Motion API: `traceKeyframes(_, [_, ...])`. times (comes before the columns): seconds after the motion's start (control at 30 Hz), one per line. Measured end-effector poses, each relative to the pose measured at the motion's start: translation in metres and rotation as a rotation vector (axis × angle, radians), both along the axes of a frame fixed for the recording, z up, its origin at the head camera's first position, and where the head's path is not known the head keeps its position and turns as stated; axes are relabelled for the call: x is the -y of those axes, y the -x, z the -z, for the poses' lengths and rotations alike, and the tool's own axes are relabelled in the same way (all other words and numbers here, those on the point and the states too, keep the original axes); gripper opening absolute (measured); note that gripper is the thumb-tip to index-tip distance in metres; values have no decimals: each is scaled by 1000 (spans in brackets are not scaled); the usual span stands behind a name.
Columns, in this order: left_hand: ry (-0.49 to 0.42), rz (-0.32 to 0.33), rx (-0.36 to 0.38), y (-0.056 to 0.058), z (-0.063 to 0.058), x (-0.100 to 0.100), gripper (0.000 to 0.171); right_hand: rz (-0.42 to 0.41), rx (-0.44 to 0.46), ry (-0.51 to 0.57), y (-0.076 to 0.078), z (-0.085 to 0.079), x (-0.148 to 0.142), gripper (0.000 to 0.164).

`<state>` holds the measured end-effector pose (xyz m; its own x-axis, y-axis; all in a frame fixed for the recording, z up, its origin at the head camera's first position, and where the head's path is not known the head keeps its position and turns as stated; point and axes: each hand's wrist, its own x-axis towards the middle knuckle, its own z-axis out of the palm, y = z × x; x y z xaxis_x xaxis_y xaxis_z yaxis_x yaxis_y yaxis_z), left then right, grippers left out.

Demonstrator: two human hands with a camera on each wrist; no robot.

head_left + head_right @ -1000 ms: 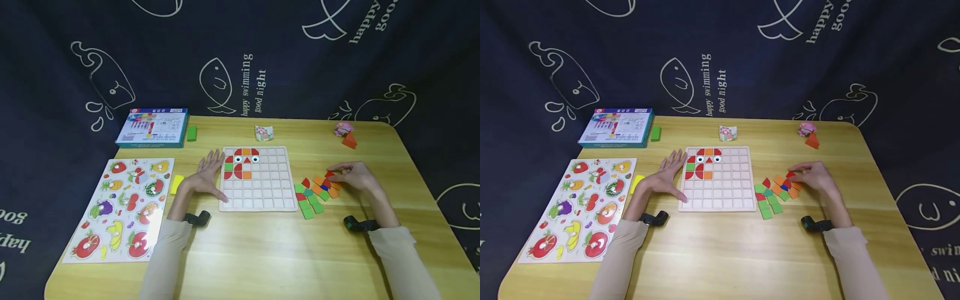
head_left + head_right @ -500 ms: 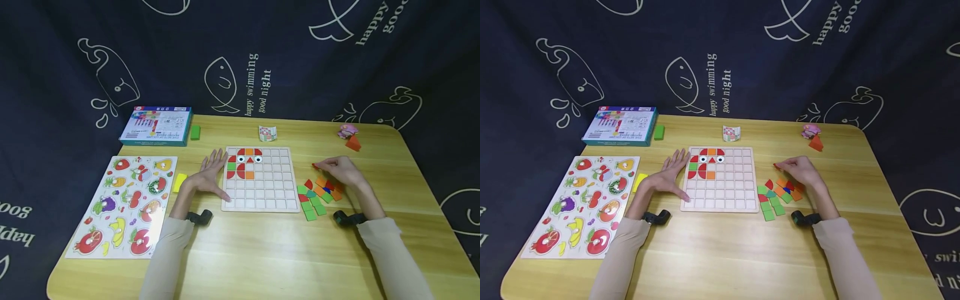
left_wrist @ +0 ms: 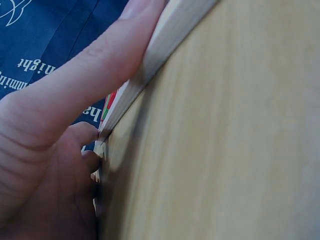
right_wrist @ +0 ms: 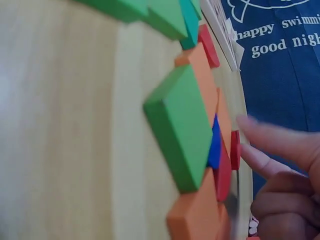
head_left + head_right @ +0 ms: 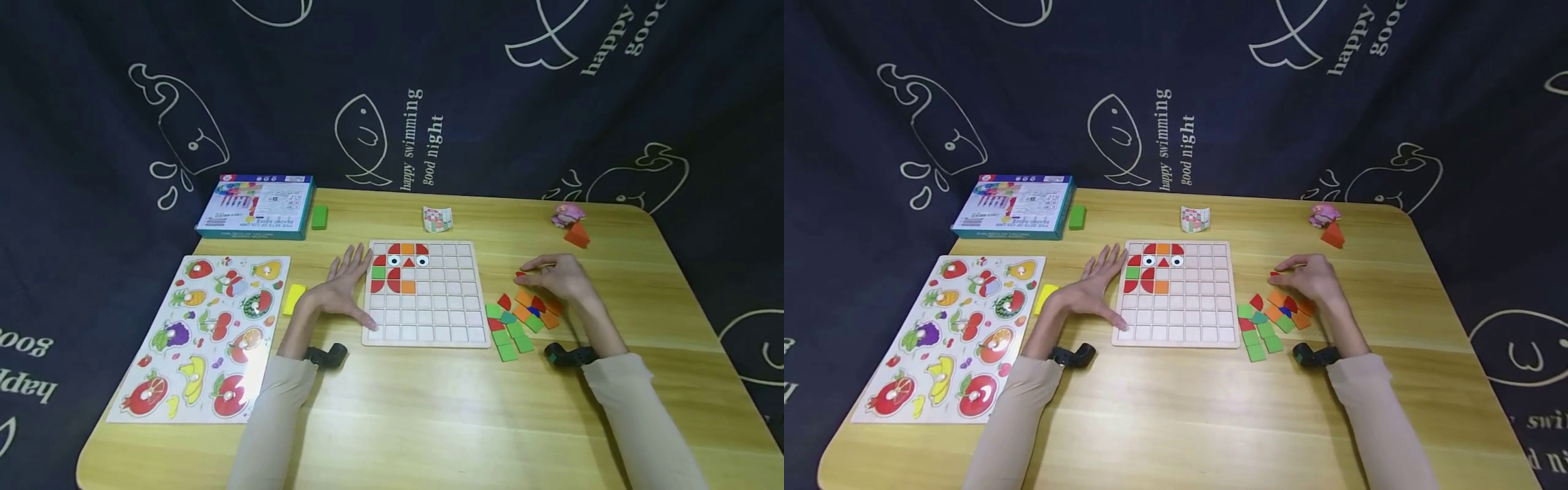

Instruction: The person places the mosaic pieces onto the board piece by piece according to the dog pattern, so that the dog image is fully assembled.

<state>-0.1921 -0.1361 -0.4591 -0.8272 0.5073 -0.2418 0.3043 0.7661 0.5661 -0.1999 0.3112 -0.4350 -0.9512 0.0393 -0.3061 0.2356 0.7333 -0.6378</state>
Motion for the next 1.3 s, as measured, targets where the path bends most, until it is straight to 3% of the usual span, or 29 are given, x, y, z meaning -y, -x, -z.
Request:
traceKeyframes(0.17, [-1,5,2,0,0,0,149,0,10,31,-1,2,-3,50])
traceKeyframes(0.33, [-12,2,8,0,0,1,149,-59,-52,-25,0,-1,6,45])
traceKeyframes(0.43, [-8,-1,5,0,0,3,149,-79,-86,0,5,-7,30,41])
traceKeyframes(0.57, [-10,-6,4,0,1,4,149,-69,-80,120,15,-12,81,36])
traceKeyframes(0.7, [-8,3,-5,0,2,3,149,-77,-89,166,27,-9,128,30])
traceKeyframes(0.8, [-1,9,-16,0,2,1,149,-66,-125,164,33,-4,147,29])
traceKeyframes(1.0, [9,10,-13,-1,2,-1,149,-26,-89,184,36,3,150,30])
traceKeyframes(1.3, [8,5,-11,0,1,1,150,-68,-61,189,39,4,148,24])
